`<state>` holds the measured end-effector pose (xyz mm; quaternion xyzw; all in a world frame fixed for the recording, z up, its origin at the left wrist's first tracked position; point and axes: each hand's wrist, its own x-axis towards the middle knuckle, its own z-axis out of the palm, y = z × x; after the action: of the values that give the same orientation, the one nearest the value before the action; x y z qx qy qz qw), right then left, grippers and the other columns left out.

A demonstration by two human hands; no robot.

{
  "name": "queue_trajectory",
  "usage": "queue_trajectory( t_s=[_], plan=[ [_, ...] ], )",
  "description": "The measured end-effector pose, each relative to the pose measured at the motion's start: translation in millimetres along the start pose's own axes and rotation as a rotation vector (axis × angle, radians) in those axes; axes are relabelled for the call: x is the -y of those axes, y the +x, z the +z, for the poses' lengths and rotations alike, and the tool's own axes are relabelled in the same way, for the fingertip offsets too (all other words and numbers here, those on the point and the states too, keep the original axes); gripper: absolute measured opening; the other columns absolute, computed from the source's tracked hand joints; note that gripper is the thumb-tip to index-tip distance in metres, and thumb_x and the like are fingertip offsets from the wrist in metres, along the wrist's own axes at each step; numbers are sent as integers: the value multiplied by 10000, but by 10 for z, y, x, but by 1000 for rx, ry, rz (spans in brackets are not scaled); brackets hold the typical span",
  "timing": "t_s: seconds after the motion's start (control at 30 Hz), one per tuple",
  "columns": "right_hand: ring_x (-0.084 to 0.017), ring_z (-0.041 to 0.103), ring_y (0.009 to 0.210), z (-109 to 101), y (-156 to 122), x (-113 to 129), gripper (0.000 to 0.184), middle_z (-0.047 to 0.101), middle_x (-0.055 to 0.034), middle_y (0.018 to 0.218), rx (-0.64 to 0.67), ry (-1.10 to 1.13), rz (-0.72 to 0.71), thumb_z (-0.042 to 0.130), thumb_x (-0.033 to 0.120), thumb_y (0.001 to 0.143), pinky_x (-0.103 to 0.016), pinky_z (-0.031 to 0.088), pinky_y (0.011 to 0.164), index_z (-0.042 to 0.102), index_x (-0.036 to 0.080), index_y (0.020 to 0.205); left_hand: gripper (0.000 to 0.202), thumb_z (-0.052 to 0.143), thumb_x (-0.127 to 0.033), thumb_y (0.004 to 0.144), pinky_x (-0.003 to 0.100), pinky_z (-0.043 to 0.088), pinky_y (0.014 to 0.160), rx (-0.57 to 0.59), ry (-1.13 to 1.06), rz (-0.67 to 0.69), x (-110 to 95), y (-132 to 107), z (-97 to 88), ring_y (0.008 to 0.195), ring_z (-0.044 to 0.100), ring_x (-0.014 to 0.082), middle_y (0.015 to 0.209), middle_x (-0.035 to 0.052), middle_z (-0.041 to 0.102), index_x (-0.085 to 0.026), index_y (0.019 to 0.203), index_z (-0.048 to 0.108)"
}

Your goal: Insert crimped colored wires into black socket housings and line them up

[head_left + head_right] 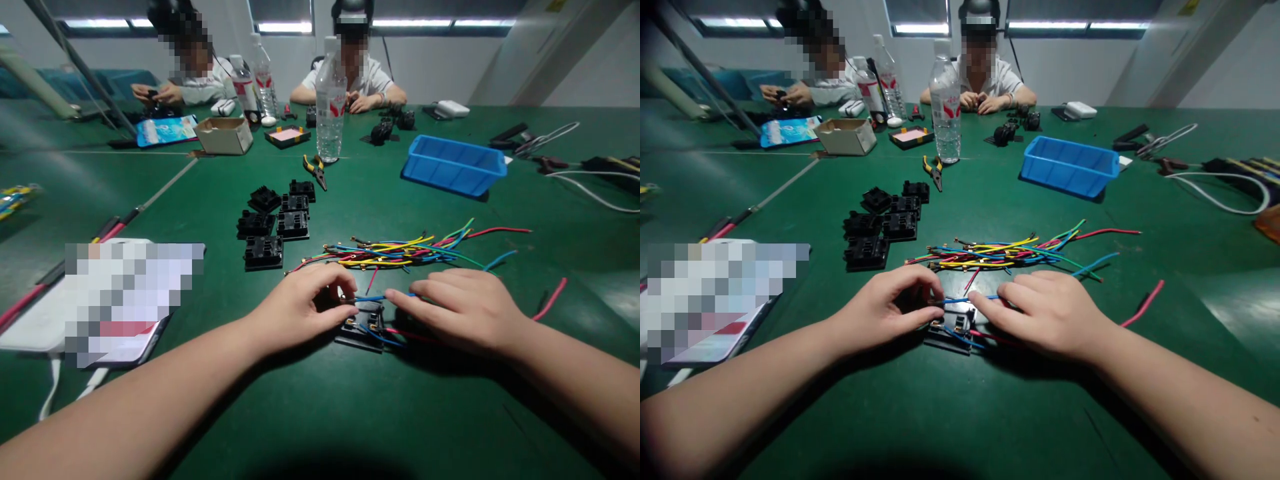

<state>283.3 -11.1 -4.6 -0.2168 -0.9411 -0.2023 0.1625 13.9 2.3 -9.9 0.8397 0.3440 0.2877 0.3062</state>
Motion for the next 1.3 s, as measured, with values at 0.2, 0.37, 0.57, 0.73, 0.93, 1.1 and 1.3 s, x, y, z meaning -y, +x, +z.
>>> queue_trajectory(
  t_s=[0.2,0.37,0.57,0.73,0.93,1.1,1.3],
  plan=[
    [-135,568,610,20,-28,-35,298,703,-26,809,3,9,30,479,153,934,-279,355,584,631,210,1184,109,657,-176,819,243,451,672,5,108,29,-22,-5,-8,721,571,115,817,-19,642,-191,902,588],
    [-140,590,608,69,-56,-89,310,710,-28,803,-36,43,82,486,166,930,-268,370,561,595,185,1220,133,633,-165,811,255,454,676,-6,137,20,-36,-4,-25,714,583,117,847,-14,660,-196,930,583],
    [-133,597,616,69,-39,-85,301,708,-32,805,-77,142,61,504,126,910,-267,394,573,620,147,1187,138,633,-193,822,253,466,693,10,147,-6,-28,2,-48,755,603,121,867,-8,671,-191,951,586],
    [-141,582,614,52,-20,-81,273,709,-45,822,-87,146,17,513,142,917,-278,389,577,626,130,1165,126,635,-162,814,237,463,697,11,145,5,-41,8,-62,773,604,115,860,-8,672,-176,934,599],
    [-147,570,613,43,-36,-89,280,702,-51,822,-54,112,-16,568,146,898,-290,358,580,631,128,1170,114,651,-193,818,234,442,661,15,151,-13,-10,2,-62,714,564,111,856,-9,677,-179,929,628],
    [-150,563,639,24,-68,-110,316,689,-43,825,3,101,-11,554,145,904,-295,336,587,615,158,1214,84,651,-191,817,252,455,702,19,159,-9,-10,1,-74,769,594,130,866,1,687,-176,897,634],
    [-156,539,661,-63,-51,-74,356,678,-57,827,75,178,28,513,202,901,-296,341,591,586,169,1247,59,627,-181,829,274,462,732,20,187,12,-37,-5,-79,798,615,146,858,6,701,-177,887,637]
  ],
)
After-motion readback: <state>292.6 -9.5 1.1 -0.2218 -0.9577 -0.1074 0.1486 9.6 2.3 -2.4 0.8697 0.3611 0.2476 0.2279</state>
